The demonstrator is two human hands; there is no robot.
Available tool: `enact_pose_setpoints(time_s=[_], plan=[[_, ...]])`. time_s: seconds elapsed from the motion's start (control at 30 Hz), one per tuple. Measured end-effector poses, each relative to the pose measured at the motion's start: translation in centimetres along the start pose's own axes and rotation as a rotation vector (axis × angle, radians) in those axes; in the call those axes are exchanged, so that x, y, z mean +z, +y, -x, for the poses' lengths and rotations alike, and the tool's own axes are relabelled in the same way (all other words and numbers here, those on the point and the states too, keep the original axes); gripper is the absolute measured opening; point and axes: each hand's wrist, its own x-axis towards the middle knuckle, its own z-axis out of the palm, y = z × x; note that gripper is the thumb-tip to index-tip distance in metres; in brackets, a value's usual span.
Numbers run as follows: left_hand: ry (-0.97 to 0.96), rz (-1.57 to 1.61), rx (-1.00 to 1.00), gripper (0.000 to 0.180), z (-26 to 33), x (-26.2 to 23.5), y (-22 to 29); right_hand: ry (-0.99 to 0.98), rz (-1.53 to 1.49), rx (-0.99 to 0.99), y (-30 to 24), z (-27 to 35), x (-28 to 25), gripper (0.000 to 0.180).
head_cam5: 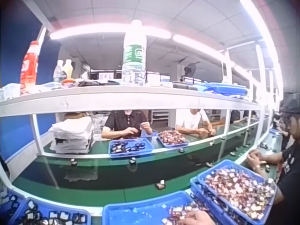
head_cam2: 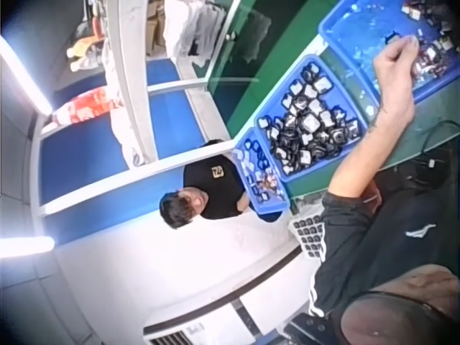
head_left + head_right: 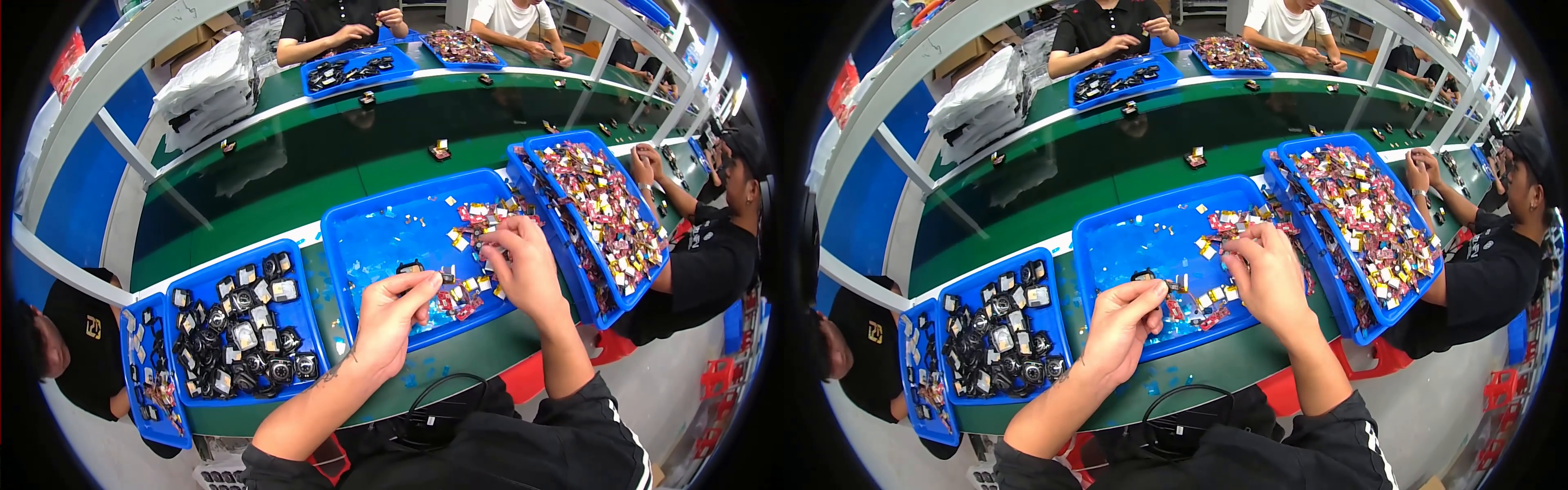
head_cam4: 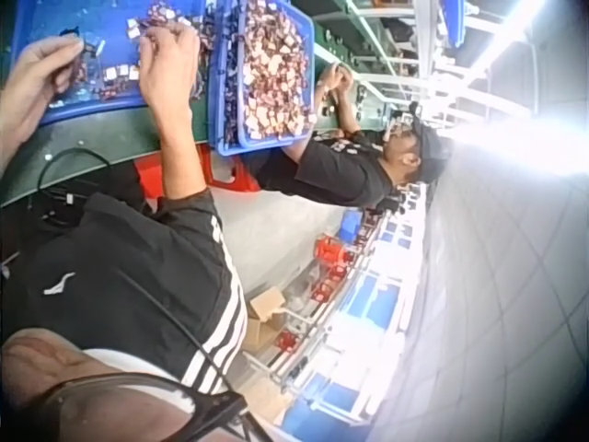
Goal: The recorder is assembling small electronic or mechanical components by inserting tiny parts into a black housing at an industrial workbench.
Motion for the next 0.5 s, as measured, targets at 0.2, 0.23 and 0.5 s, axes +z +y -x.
enact_pose_setpoints(time_s=[0.2, 0.23, 0.5], plan=[[-0.017, -0.038, 0.062, 0.017, -0.3, -0.6, 0.0, -0.323, -0.836, 0.291, -4.7, -0.3, -0.8, 0.009], [-0.021, -0.043, 0.072, 0.016, -0.3, -0.5, 0.0, -0.240, -0.897, 0.261, -4.5, -0.1, 0.2, 0.010], [0.143, -0.858, 0.653, 0.018, 0.3, -1.0, -0.3, -0.443, -1.191, 0.450, -3.9, 1.0, 2.8, 0.012]])
